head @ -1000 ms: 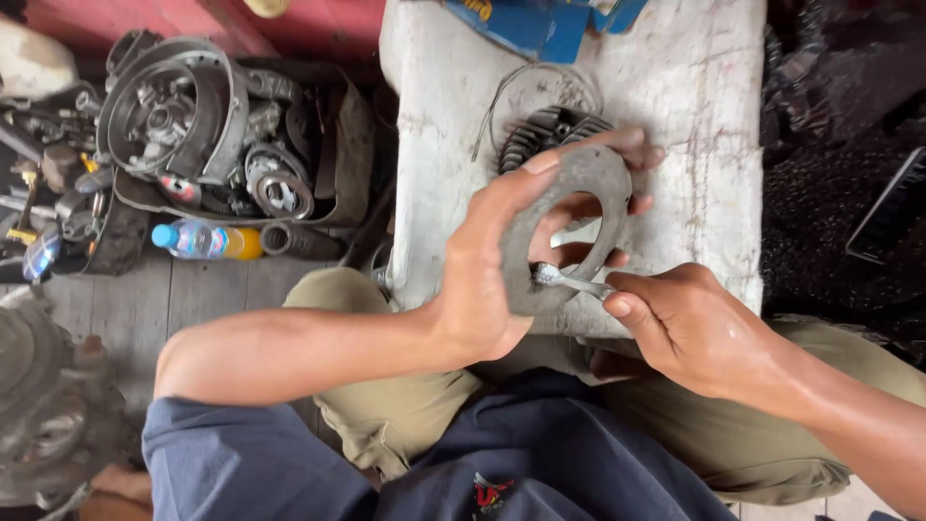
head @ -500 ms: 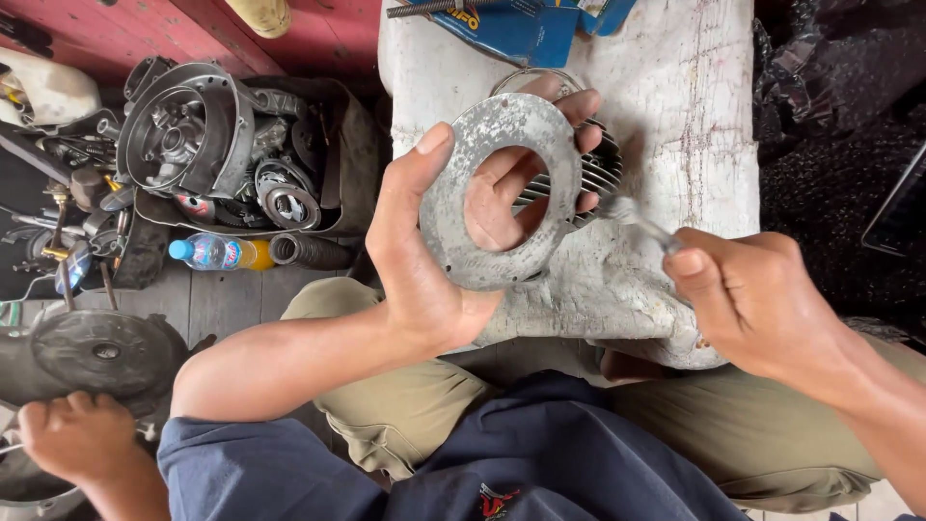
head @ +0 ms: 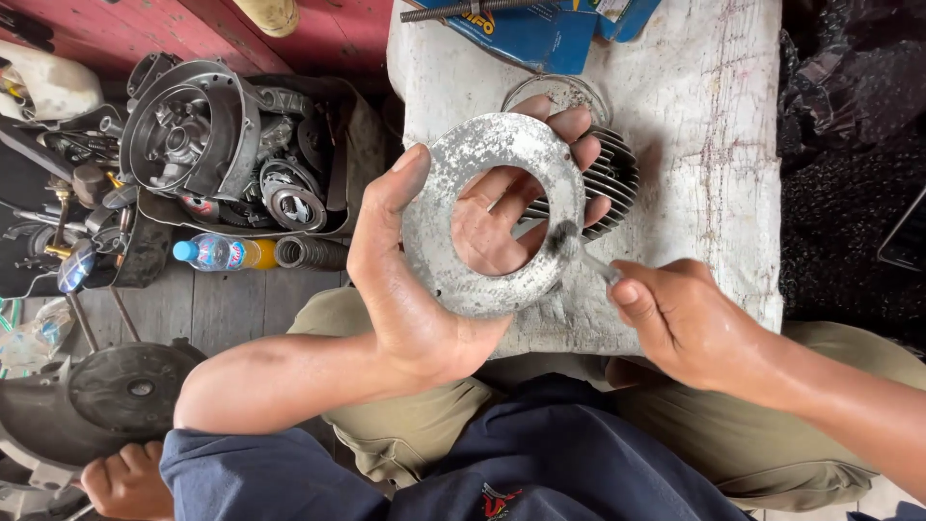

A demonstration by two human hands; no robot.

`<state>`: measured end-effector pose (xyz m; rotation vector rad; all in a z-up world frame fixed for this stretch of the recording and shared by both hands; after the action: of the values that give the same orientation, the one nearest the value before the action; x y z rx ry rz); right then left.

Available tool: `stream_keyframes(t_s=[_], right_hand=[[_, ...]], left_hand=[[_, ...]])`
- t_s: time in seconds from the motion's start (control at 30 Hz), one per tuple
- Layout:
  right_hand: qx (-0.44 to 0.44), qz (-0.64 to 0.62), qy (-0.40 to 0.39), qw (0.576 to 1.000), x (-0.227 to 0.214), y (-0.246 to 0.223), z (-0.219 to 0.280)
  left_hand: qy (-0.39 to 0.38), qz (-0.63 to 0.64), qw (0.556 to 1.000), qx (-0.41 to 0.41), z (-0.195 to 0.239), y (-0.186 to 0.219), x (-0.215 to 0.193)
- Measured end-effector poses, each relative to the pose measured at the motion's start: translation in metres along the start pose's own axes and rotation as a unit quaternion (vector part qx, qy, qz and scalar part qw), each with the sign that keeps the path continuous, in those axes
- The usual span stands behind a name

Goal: Cleaning a metal engine component by scraping its surface with a small hand tool.

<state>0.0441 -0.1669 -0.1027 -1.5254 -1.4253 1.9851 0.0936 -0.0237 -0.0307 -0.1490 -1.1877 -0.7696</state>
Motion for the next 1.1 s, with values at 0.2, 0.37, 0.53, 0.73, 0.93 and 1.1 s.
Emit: stream_keyframes(t_s=[0.2, 0.37, 0.53, 0.73, 0.93, 1.1], right_hand=[[-0.02, -0.044, -0.052, 0.997, 0.023, -0.011, 0.004], [-0.019, 0.033, -0.054, 0.998, 0.01, -0.006, 0.001], [-0.032, 0.151, -0.026, 0.988, -0.011, 0.002, -0.001], [-0.044, 0.22, 0.005, 0.975, -0.029, 0.011, 0.003], [-0.032, 0.294, 0.023, 0.955, -0.042, 0.009, 0.005], [-0.04, 0.346, 0.044, 0.937, -0.051, 0.0, 0.005]], left_hand=[[-0.016, -0.003, 1.0, 0.013, 0.0, 0.007, -0.002], [-0.029, -0.005, 1.0, 0.01, -0.002, 0.005, 0.001], [-0.048, -0.015, 0.999, 0.008, -0.002, 0.0, 0.0], [-0.051, -0.025, 0.998, -0.007, -0.001, -0.006, 0.006], [-0.128, -0.093, 0.987, 0.017, 0.005, -0.008, 0.012], [-0.173, -0.167, 0.97, 0.035, 0.008, -0.007, 0.017]])
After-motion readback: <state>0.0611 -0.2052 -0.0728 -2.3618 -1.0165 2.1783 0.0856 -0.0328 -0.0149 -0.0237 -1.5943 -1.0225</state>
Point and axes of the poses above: each hand's wrist, its own z-axis away from the middle knuckle, its own x-axis out of the palm, y = z × x, the point moved 10 cm from there along -z, towards the middle knuckle, and after that the axes turned 8 degrees about -x, right-handed, at the moved point
